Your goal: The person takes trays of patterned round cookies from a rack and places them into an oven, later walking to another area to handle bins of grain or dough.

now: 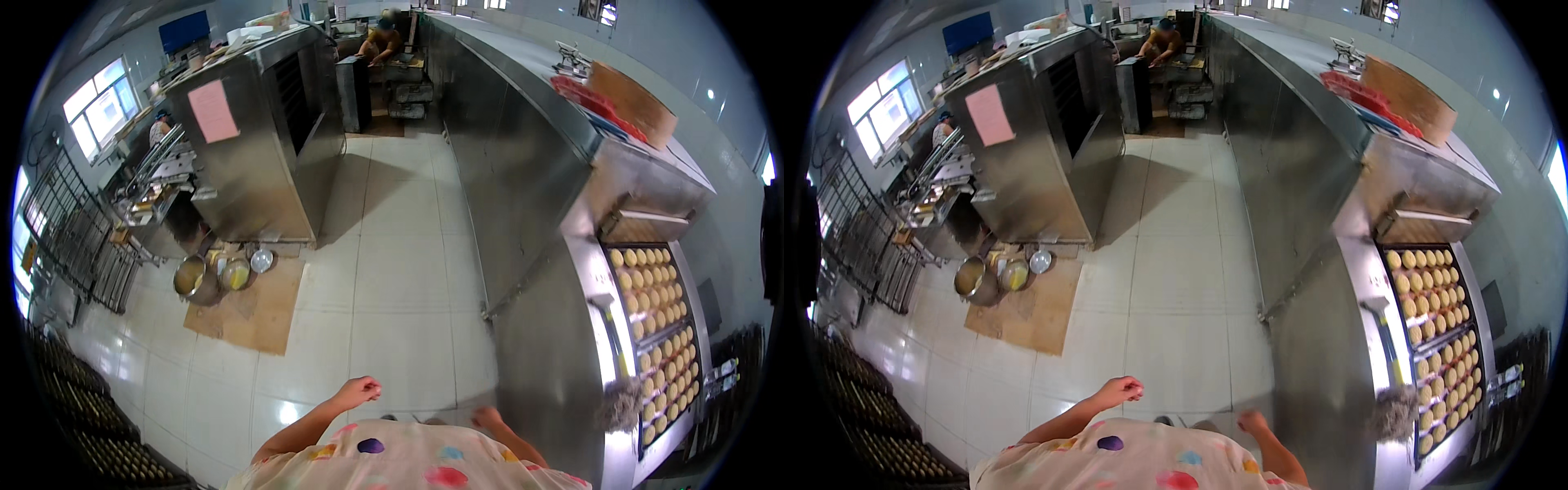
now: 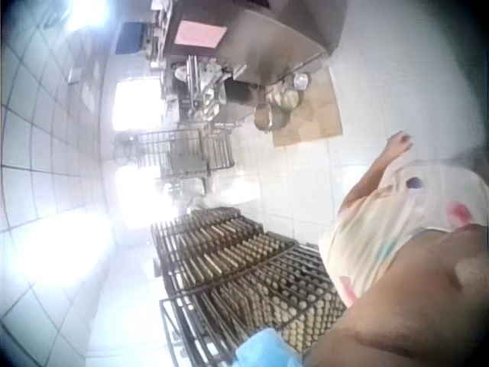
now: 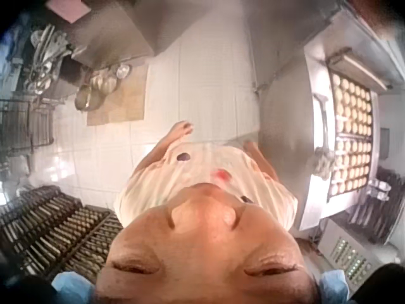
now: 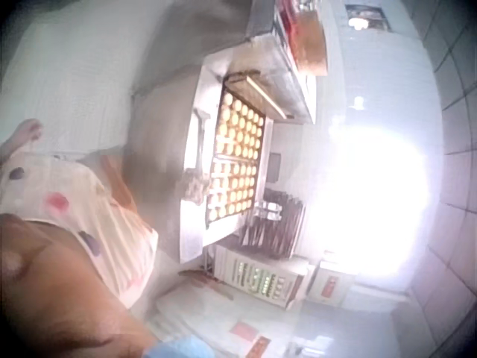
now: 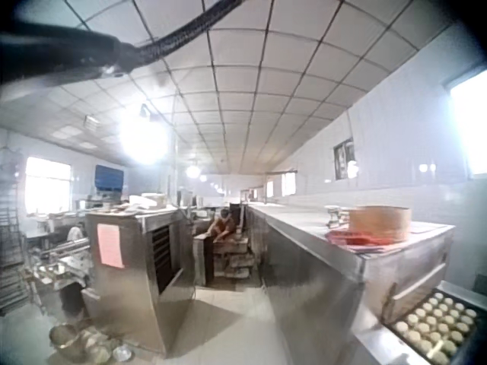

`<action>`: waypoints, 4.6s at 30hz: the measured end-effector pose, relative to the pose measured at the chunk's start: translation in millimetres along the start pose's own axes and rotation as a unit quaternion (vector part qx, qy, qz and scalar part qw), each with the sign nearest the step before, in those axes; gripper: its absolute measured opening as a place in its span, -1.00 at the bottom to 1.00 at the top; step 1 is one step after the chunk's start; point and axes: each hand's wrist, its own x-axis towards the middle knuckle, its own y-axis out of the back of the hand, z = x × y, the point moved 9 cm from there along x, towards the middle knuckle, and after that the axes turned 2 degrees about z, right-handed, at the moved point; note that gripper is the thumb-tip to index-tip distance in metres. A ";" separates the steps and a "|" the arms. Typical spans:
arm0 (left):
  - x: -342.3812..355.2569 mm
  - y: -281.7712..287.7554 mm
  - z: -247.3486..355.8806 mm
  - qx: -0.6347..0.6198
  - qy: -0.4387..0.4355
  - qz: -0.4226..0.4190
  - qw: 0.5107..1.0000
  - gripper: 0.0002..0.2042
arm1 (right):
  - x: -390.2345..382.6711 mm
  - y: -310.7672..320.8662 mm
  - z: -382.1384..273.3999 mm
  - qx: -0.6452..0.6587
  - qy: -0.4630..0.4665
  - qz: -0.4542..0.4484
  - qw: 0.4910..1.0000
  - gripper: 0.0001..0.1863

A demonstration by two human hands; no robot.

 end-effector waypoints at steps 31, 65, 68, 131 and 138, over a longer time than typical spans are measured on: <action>947.8 583.4 277.5 0.396 0.070 0.007 0.916 -0.73 | 757.6 562.1 -625.2 -0.067 0.165 0.026 0.984 -0.73; 1843.1 1019.5 780.1 0.295 -0.013 0.060 0.953 -0.76 | 1462.0 1078.0 -1127.2 0.220 -0.008 0.101 0.970 -0.81; 1890.6 1031.3 791.7 0.278 -0.013 0.090 0.956 -0.77 | 1510.7 1104.6 -1167.9 0.095 0.062 0.066 0.991 -0.81; 2356.9 1134.9 1083.0 0.570 -0.220 -0.107 0.785 -0.60 | 1895.3 1441.3 -1699.5 -0.188 0.110 0.151 0.964 -0.63; 2371.9 1135.7 1060.8 0.592 -0.164 -0.202 0.763 -0.69 | 1895.3 1438.7 -1703.5 -0.167 0.194 0.121 0.959 -0.79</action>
